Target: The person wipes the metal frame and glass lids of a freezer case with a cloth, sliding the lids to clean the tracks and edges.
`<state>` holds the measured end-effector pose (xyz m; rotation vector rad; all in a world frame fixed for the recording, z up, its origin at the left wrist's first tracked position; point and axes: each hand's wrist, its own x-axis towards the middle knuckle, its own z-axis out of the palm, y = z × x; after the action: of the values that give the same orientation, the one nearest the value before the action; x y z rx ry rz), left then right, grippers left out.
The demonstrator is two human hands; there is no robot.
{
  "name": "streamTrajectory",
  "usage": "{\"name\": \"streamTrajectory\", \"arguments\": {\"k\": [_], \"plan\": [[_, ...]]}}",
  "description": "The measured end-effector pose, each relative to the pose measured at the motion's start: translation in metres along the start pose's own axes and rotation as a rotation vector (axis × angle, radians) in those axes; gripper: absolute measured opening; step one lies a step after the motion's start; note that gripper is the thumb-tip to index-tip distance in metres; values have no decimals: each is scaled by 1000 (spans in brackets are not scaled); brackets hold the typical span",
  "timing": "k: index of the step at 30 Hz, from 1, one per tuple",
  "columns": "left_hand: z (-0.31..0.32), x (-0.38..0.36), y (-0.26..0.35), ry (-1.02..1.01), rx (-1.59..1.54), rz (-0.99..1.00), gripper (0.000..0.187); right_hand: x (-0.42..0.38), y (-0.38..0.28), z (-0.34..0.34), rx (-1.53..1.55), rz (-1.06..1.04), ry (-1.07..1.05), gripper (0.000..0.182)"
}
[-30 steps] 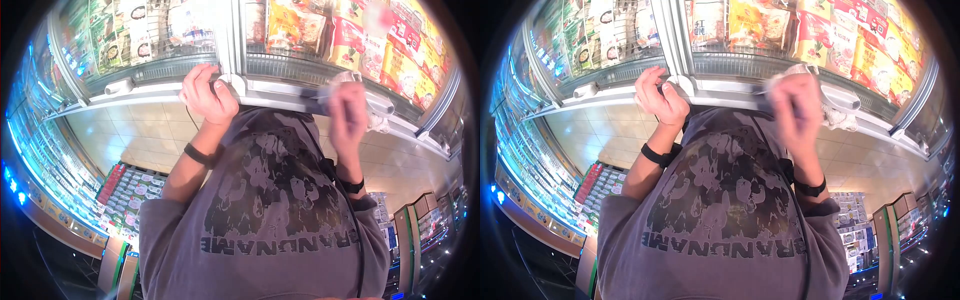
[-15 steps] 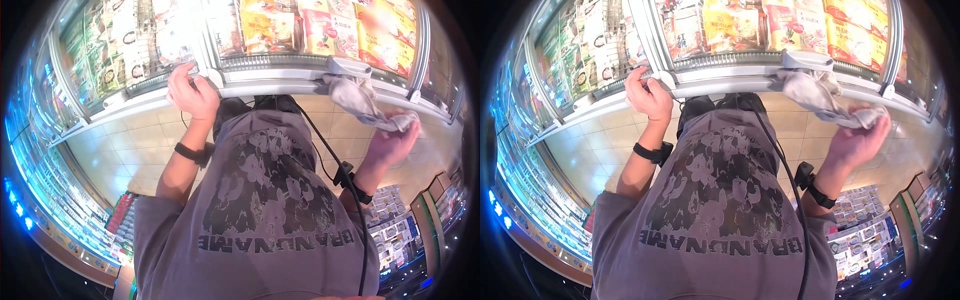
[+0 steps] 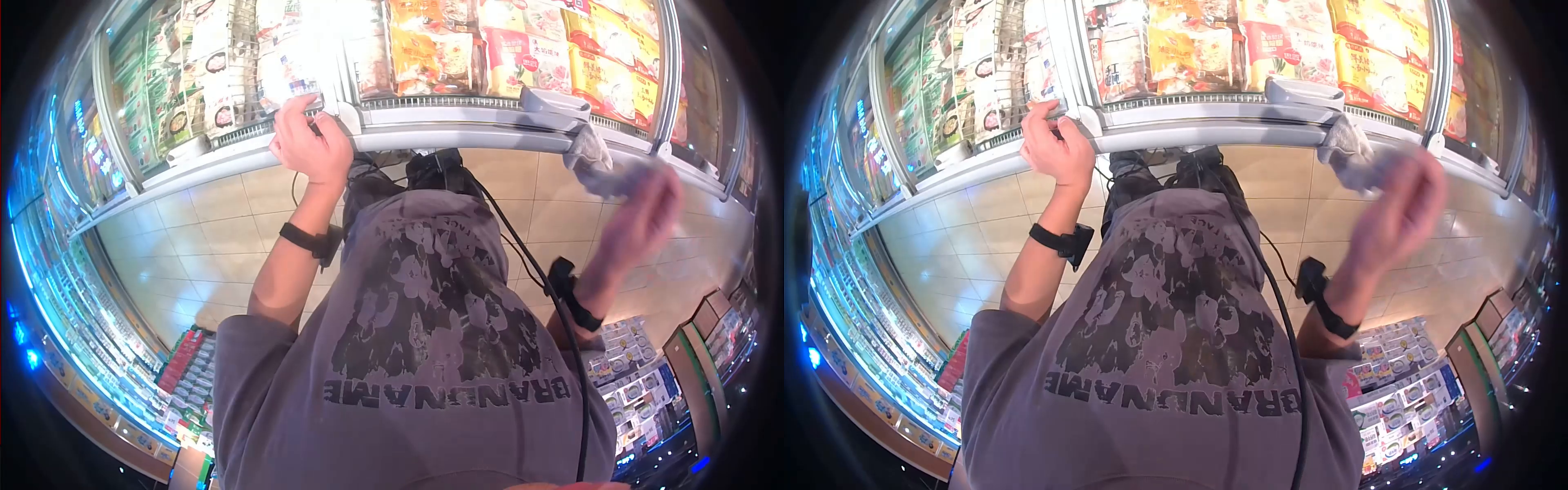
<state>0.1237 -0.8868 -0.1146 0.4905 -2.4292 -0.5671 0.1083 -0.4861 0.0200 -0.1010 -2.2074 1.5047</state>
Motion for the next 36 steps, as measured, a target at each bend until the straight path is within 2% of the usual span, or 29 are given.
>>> {"name": "streamTrajectory", "arguments": {"k": [1,2,4,6,8,9,16,18,25,27,30,36], "plan": [[0,0,0,0,-7,-1,32,-5,-6,33,-75,-6,-47,12],[-1,0,0,-2,-11,-4,32,-3,5,47,-248,-158,-214,12],[-1,-1,0,-1,2,11,30,-8,11,85,-444,-271,-357,12],[0,0,-2,2,18,23,28,-18,28,109,-489,-230,-414,13],[2,0,-3,45,-12,60,28,-22,38,122,-676,-463,-438,15],[2,0,-3,48,-11,61,29,-24,39,123,-744,-482,-463,17],[7,-1,-9,97,-42,87,32,-26,40,123,-838,-487,-450,16],[7,-1,-8,90,-25,76,32,-29,30,126,-995,-425,-457,16],[9,-1,-7,121,-26,78,30,-27,26,131,-886,-525,-553,19],[6,-1,-6,112,-21,76,30,-20,18,119,-1087,-422,-603,24],[10,1,-7,117,-25,75,29,-18,20,114,-1194,-457,-611,26],[7,-1,-6,112,-13,66,29,-27,27,136,-1055,-523,-654,20]]}}
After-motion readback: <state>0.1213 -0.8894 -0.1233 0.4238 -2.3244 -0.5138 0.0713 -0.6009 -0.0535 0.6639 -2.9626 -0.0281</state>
